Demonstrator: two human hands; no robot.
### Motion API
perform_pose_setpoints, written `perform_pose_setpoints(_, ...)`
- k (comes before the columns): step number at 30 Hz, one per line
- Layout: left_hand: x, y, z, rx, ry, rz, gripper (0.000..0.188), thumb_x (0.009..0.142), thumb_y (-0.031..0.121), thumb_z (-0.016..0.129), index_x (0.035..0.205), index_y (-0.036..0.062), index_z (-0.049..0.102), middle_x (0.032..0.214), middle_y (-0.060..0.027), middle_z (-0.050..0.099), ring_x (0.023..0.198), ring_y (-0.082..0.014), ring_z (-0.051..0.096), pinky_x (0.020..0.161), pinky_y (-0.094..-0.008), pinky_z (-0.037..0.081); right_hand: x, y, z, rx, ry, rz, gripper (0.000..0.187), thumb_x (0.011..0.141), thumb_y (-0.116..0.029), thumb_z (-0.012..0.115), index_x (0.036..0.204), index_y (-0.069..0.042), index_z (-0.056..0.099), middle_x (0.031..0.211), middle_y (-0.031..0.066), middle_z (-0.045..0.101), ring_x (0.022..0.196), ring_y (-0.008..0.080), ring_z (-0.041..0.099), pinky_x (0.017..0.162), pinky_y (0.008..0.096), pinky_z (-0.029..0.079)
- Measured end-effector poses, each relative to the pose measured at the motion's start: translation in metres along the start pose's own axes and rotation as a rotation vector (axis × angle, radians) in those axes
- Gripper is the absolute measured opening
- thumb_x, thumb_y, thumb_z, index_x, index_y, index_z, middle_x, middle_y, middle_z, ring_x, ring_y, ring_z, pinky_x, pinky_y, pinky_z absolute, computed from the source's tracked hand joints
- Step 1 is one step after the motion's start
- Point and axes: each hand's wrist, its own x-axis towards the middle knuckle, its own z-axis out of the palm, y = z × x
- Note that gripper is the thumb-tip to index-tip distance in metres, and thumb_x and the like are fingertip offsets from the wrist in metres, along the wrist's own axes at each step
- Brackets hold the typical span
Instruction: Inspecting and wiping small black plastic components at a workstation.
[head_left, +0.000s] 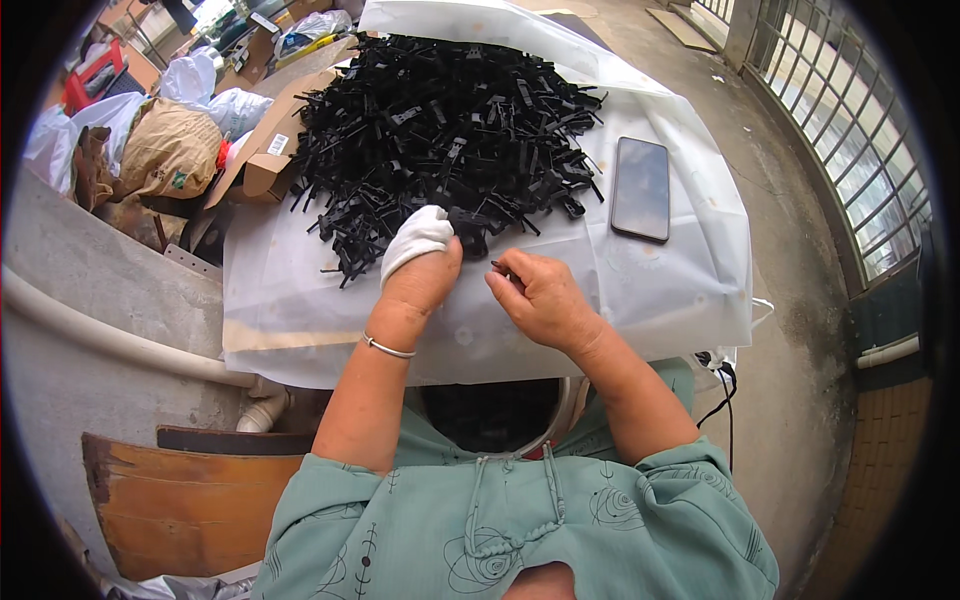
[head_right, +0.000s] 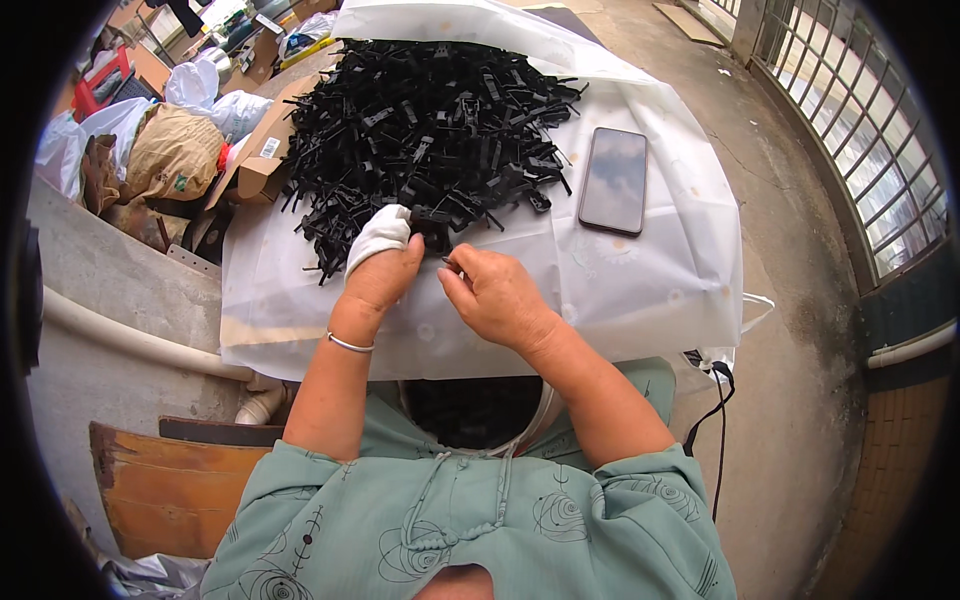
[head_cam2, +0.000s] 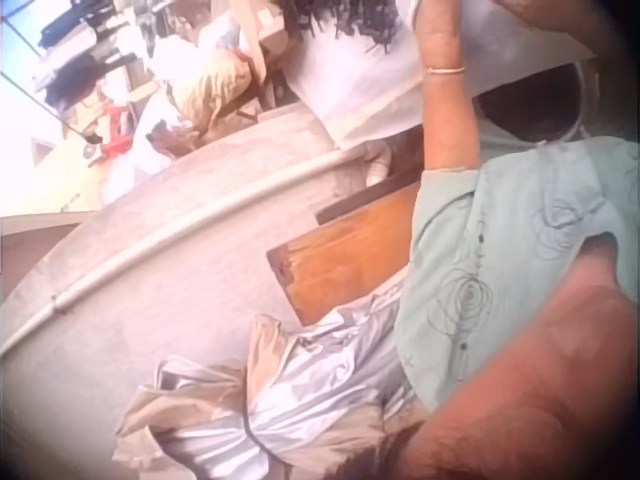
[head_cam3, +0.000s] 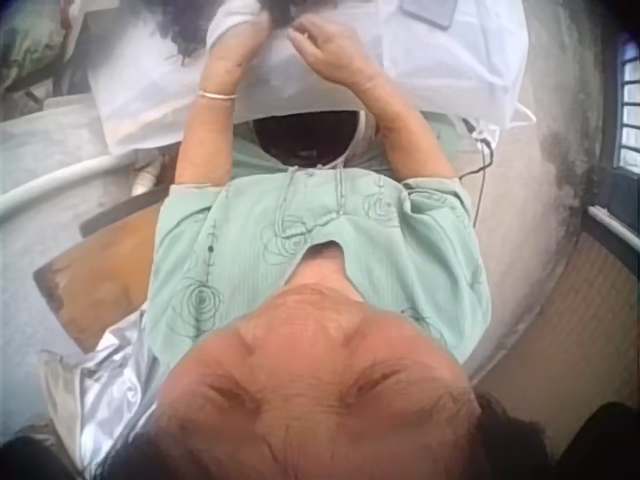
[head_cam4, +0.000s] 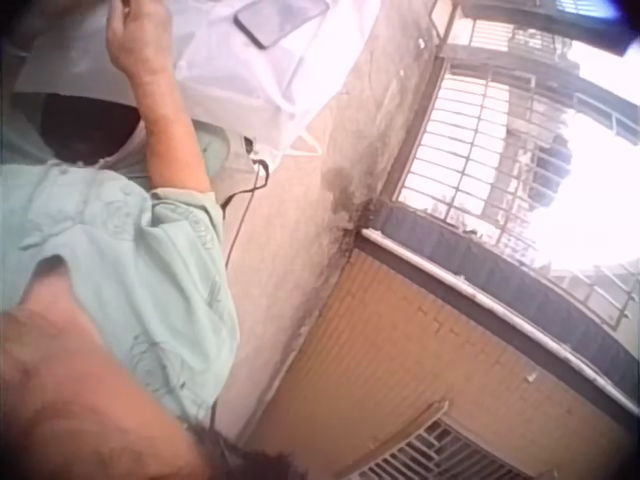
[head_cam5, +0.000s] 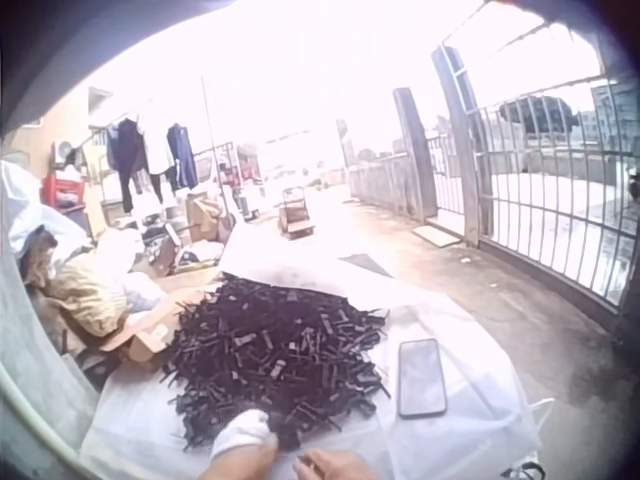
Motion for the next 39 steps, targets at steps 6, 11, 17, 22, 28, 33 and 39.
perform_pose_setpoints(6,-0.044,-0.017,0.016,-0.319,0.163,0.084,0.021,0.082,0.009,0.054,0.1,-0.0016,0.053,0.089,-0.0162,0.059,0.085,-0.0294,0.059,0.076,-0.0358,0.047,-0.003,-0.01,0.01,0.017,-0.073,-0.086,0.016,0.08,-0.013,0.064,0.085,-0.001,0.056,0.064,0.0104,0.053,0.054,0.0229,0.052,0.052,0.0328,0.042)
perform_pose_setpoints(11,-0.071,0.004,-0.005,-0.85,0.027,-0.038,0.019,0.09,0.008,0.051,0.108,0.0003,0.051,0.086,-0.0054,0.057,0.067,-0.0096,0.055,0.056,-0.0241,0.047,-0.007,-0.01,0.021,0.055,0.068,-0.259,0.018,0.077,-0.012,0.068,0.085,-0.001,0.055,0.065,0.0087,0.052,0.053,0.0202,0.049,0.05,0.0305,0.04)
perform_pose_setpoints(17,-0.087,0.007,-0.012,-1.047,-0.199,0.096,0.025,0.089,0.004,0.053,0.114,-0.0001,0.051,0.089,-0.0042,0.059,0.065,-0.0051,0.052,0.051,-0.0194,0.045,-0.006,-0.02,0.015,0.158,0.092,0.013,0.018,0.08,-0.012,0.067,0.08,-0.001,0.053,0.063,0.0058,0.05,0.052,0.0135,0.043,0.05,0.0277,0.039)
perform_pose_setpoints(22,-0.087,0.011,-0.014,-1.142,-0.149,-0.044,0.025,0.087,0.003,0.055,0.112,-0.0019,0.052,0.093,-0.006,0.059,0.069,-0.0064,0.053,0.054,-0.0208,0.047,-0.003,-0.015,0.001,0.245,-0.183,0.004,0.023,0.091,-0.02,0.053,0.08,0.0,0.054,0.062,0.0073,0.052,0.055,0.0162,0.045,0.055,0.0305,0.04)
perform_pose_setpoints(28,-0.089,0.012,-0.009,-0.899,-0.04,0.005,0.027,0.084,0.001,0.056,0.11,-0.0044,0.053,0.094,-0.0116,0.061,0.074,-0.0142,0.059,0.065,-0.026,0.05,-0.008,-0.015,0.009,0.325,-0.288,0.146,0.026,0.093,-0.019,0.048,0.078,0.002,0.055,0.066,0.0115,0.056,0.06,0.0183,0.051,0.058,0.0315,0.043)
perform_pose_setpoints(33,-0.091,0.017,-0.009,-0.626,0.119,0.175,0.028,0.082,0.002,0.057,0.109,-0.0061,0.053,0.094,-0.0167,0.062,0.083,-0.0221,0.062,0.075,-0.0298,0.05,-0.016,-0.013,0.027,0.328,-0.201,0.174,0.027,0.093,-0.018,0.047,0.077,0.002,0.055,0.065,0.0108,0.056,0.059,0.0178,0.051,0.058,0.0309,0.043)
perform_pose_setpoints(39,-0.092,0.015,-0.003,-0.523,0.163,0.192,0.027,0.083,0.003,0.057,0.108,-0.0061,0.054,0.096,-0.0163,0.062,0.082,-0.0228,0.062,0.075,-0.03,0.05,-0.015,-0.013,0.027,0.368,-0.184,0.178,0.026,0.093,-0.019,0.048,0.078,0.002,0.055,0.066,0.0113,0.056,0.057,0.018,0.049,0.057,0.0306,0.043)
